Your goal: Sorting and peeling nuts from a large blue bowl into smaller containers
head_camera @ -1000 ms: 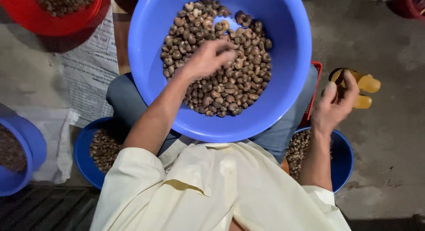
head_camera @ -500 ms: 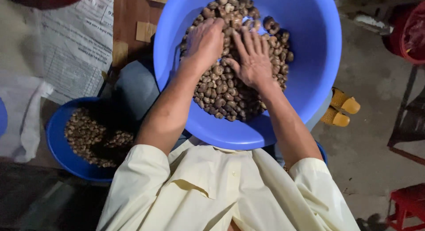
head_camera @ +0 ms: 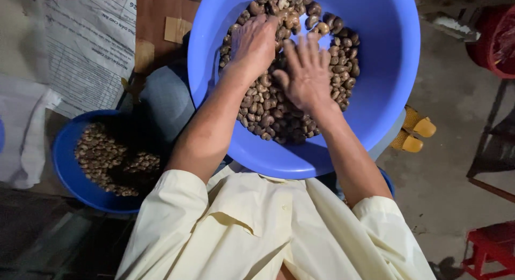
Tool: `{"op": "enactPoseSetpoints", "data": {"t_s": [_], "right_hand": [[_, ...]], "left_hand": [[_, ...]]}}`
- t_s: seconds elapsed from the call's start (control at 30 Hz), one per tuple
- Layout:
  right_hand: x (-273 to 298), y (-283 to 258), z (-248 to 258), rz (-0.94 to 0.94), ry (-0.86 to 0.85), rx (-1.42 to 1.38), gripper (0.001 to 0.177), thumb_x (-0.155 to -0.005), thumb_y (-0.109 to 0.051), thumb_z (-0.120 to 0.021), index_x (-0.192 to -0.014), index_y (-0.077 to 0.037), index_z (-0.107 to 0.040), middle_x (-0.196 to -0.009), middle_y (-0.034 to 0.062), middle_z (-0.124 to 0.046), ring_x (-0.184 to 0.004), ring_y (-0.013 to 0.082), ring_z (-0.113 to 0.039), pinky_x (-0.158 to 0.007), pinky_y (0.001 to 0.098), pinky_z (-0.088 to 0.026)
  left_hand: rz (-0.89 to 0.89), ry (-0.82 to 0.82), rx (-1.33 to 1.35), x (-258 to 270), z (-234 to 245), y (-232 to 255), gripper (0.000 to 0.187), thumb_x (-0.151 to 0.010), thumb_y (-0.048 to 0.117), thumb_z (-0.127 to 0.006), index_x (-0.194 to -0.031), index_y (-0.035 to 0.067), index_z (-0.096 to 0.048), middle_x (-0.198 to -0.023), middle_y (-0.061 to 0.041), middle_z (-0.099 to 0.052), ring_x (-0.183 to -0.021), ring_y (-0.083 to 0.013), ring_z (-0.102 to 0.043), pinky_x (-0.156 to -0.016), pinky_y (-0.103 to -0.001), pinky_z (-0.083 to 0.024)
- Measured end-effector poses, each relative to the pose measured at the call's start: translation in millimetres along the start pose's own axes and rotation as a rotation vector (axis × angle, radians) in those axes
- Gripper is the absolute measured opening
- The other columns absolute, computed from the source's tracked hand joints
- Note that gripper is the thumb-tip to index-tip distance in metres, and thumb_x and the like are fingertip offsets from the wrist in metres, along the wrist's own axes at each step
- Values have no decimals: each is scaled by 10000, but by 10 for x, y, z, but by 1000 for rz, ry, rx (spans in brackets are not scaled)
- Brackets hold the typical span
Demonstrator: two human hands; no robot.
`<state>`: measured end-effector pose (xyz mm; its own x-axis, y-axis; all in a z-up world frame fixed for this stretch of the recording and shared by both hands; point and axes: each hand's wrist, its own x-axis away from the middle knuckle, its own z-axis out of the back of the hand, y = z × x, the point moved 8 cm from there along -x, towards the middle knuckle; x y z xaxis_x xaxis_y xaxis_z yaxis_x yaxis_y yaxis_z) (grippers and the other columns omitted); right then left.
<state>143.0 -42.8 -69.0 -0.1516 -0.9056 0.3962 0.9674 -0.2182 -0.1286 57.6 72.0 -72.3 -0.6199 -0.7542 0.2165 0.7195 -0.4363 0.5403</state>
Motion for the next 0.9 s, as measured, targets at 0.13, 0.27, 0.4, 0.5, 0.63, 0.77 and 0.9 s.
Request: {"op": "enactPoseSetpoints", "data": {"t_s": [0.13, 0.27, 0.4, 0.5, 0.63, 0.77, 0.9], "right_hand": [[-7, -112, -248, 158, -104, 88, 817, -1013, -722, -87, -1668, -237, -26, -1727, 139, 17, -1588, 313, 33, -1265, 552, 13], [139, 286, -352, 170, 145, 103, 828, -1057, -686, -326, -1677, -139, -286, -1716, 191, -159, -1576, 388, -121, -1234, 637, -125], [197, 470, -408, 57, 86, 118, 826, -1040, -716, -283, -1642, -156, -360, -1709, 188, -199, -1566, 390, -148, -1212, 637, -100], [181, 228, -110, 110, 224, 98, 706, -1072, -585, -430, -1546, -68, -509, -1558, 236, -469, -1499, 445, -277, -1164, 681, -165], [56, -261, 35, 113, -112, 5, 735, -1073, -606, -193, -1654, -163, -120, -1707, 147, -10, -1564, 317, 27, -1261, 552, 27], [103, -378, -291, 236, -117, 84, 758, -1062, -643, -111, -1674, -208, -6, -1732, 98, 22, -1585, 306, 52, -1265, 566, -2], [298, -27, -535, 200, -49, 91, 800, -1036, -703, -212, -1678, -241, -90, -1733, 95, -142, -1582, 351, -24, -1249, 562, -53]], "left_hand": [[12, -21, -33, -6, -12, -26, 334, -910, -97, -648, -1222, 23, -666, -1039, -165, -702, -900, -322, -692, -792, -505, -569], [-52, 98, -9, -11, 72, -42, 375, -796, 69, -871, -1124, 20, -696, -1016, -180, -723, -912, -418, -693, -716, -564, -539], [-54, 63, -26, 5, 0, -55, 327, -830, -192, -676, -1095, -1, -692, -918, -124, -714, -755, -281, -703, -674, -459, -611], [-49, 36, -32, -10, -32, -66, 373, -852, -216, -621, -1158, -11, -683, -960, -152, -720, -801, -291, -704, -700, -441, -608], [-18, 0, -29, -9, -14, -56, 232, -883, -56, -734, -1083, 46, -673, -898, -101, -689, -749, -262, -669, -683, -465, -566], [-12, 7, -14, -11, 16, -76, 363, -861, -57, -753, -1207, 36, -701, -985, -138, -737, -855, -311, -723, -744, -498, -595], [-83, 73, -12, 8, 2, -46, 283, -842, -185, -541, -972, 36, -663, -854, -154, -685, -750, -404, -670, -585, -559, -482]]}}
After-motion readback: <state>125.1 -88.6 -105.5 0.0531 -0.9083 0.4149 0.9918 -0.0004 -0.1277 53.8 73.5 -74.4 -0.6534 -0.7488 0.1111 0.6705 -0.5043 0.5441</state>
